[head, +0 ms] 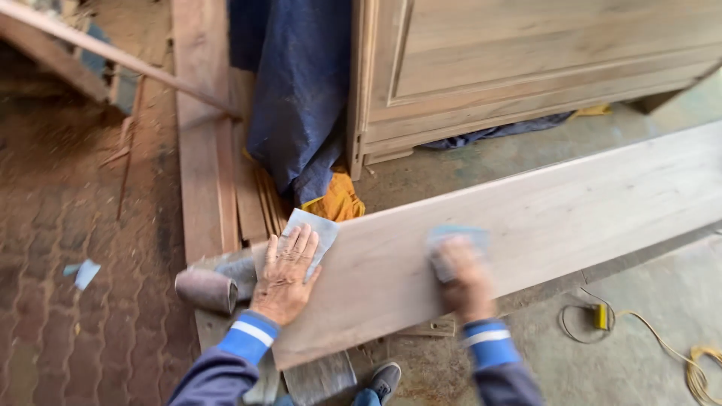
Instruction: Manually sanding a long wooden board using sheets of sandpaper and briefly using an orbital sander.
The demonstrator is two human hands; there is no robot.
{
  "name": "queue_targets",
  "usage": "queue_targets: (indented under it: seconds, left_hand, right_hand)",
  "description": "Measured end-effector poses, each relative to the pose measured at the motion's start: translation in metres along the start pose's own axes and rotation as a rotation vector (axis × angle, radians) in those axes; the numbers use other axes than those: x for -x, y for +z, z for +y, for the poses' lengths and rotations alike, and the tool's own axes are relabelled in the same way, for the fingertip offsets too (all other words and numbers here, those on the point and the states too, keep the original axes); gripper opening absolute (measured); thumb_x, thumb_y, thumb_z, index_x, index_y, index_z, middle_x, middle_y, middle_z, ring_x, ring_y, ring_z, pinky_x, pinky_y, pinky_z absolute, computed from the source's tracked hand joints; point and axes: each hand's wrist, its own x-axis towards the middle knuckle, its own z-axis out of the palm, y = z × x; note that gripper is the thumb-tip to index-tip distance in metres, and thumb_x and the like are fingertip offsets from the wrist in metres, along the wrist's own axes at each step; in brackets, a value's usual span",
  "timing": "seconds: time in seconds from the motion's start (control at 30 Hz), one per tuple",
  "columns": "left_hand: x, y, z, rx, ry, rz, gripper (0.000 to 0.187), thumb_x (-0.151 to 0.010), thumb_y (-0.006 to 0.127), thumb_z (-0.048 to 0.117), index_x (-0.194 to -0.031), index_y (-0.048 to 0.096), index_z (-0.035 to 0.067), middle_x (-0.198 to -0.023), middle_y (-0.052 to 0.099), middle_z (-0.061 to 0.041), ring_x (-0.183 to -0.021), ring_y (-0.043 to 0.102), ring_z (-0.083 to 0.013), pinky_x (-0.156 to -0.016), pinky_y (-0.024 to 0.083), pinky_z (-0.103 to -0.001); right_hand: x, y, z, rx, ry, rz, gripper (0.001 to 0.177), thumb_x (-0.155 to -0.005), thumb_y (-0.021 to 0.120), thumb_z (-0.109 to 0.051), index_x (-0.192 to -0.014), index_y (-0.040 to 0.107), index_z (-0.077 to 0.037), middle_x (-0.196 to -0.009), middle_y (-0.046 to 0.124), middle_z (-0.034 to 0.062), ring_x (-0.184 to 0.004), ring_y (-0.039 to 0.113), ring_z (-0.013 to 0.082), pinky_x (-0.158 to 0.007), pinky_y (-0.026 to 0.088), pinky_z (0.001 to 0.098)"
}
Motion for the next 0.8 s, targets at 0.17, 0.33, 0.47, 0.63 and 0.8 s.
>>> queue_targets:
  seconds: [0.17, 0.33, 0.47, 0.63, 0.8]
  left_hand:
    - [0.047, 0.068, 0.156, 0.109, -0.13, 0.049, 0.07, -0.096, 0.052, 0.023, -0.158, 0.027, 0.002, -0.167, 0.021, -0.019, -0.156, 0.018, -0.0316, -0.122, 0.012, -0.06]
    - [0.042, 0.068, 0.168, 0.201, -0.058, -0.088, 0.069, -0.101, 0.051, 0.028, -0.158, 0.021, 0.001, -0.168, 0.016, -0.018, -0.154, 0.014, -0.033, -0.12, 0.008, -0.062]
    - [0.078, 0.036, 0.098, -0.149, -0.352, 0.084, 0.068, -0.097, 0.049, 0.029, -0.159, 0.027, 0.01, -0.168, 0.021, -0.011, -0.156, 0.018, -0.027, -0.122, 0.009, -0.061]
    - [0.084, 0.032, 0.085, -0.222, -0.477, 0.036, 0.073, -0.094, 0.051, 0.036, -0.157, 0.026, 0.008, -0.166, 0.022, -0.012, -0.153, 0.018, -0.0288, -0.12, 0.009, -0.063]
    - [0.085, 0.03, 0.092, -0.19, -0.473, 0.044, 0.074, -0.094, 0.052, 0.036, -0.157, 0.027, 0.006, -0.166, 0.024, -0.013, -0.153, 0.02, -0.0299, -0.12, 0.013, -0.062]
  right_hand:
    - [0.0, -0.023, 0.087, 0.085, 0.259, 0.001, 0.033, -0.095, 0.063, -0.006, -0.128, 0.066, -0.01, -0.14, 0.064, 0.014, -0.134, 0.059, 0.0296, -0.117, 0.05, 0.0409]
    - [-0.002, -0.016, 0.018, -0.083, 0.008, 0.014, 0.043, -0.085, 0.059, 0.007, -0.124, 0.068, -0.009, -0.142, 0.061, 0.0158, -0.137, 0.055, 0.0347, -0.116, 0.045, 0.0423]
    - [0.008, -0.028, 0.012, -0.201, -0.32, -0.204, 0.06, -0.08, 0.054, 0.017, -0.127, 0.069, -0.016, -0.142, 0.065, 0.0079, -0.135, 0.057, 0.0262, -0.113, 0.046, 0.0398]
    - [0.002, -0.021, 0.07, -0.227, -0.231, -0.185, 0.06, -0.08, 0.063, 0.011, -0.135, 0.061, -0.015, -0.146, 0.057, 0.0093, -0.142, 0.049, 0.0283, -0.123, 0.036, 0.0459]
    - [0.021, 0.041, -0.067, -0.525, -0.305, -0.261, 0.053, -0.1, 0.044, 0.002, -0.151, 0.05, -0.007, -0.161, 0.046, 0.0107, -0.153, 0.038, 0.0246, -0.128, 0.028, 0.0436]
